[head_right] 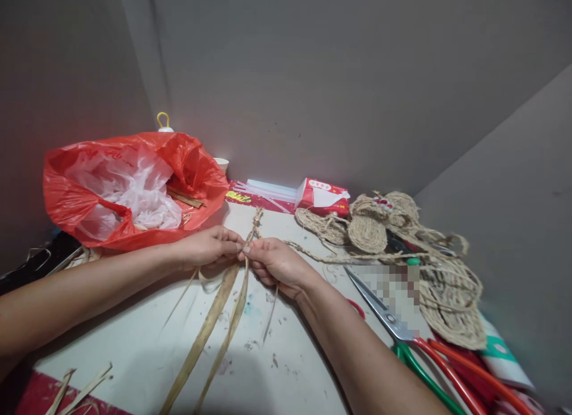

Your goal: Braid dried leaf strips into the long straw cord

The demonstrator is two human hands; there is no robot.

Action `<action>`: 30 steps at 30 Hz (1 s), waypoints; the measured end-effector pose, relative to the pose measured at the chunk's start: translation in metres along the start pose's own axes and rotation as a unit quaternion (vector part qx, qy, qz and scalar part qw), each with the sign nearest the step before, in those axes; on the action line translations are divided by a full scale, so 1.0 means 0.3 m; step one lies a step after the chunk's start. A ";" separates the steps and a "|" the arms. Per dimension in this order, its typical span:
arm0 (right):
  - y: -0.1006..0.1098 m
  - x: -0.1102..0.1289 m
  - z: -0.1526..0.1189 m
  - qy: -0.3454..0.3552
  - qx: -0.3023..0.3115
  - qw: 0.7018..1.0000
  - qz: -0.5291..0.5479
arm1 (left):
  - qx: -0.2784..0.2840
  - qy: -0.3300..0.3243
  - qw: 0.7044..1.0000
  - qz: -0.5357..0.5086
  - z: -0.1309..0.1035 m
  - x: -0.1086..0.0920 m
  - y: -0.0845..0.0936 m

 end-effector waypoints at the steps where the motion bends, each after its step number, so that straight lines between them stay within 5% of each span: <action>1: 0.004 -0.002 -0.001 -0.008 0.005 1.000 -0.008 | 0.005 -0.010 1.000 0.016 0.003 0.001 0.004; 12: 0.024 0.000 -0.010 -0.015 0.008 0.994 -0.104 | -0.023 -0.077 0.973 0.215 0.031 -0.033 0.037; 21: 0.043 0.045 -0.019 0.045 -0.031 0.961 -0.270 | 0.005 -0.014 0.997 0.075 0.035 -0.003 0.015; 25: 0.031 0.073 -0.028 0.082 -0.042 0.925 -0.369 | 0.040 0.014 0.999 0.022 0.027 0.004 -0.004; 30: 0.005 0.102 -0.042 0.122 -0.090 0.869 -0.471 | 0.018 0.034 0.999 0.027 0.031 0.015 -0.001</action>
Point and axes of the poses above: each hand's wrist, its own z-axis towards the middle knuckle, its own y-axis out of the back of the hand, x = y × z, the point moved 8 cm from there along z, towards the middle knuckle, and after that the axes turned 8 degrees about z, right-handed, at the moved point
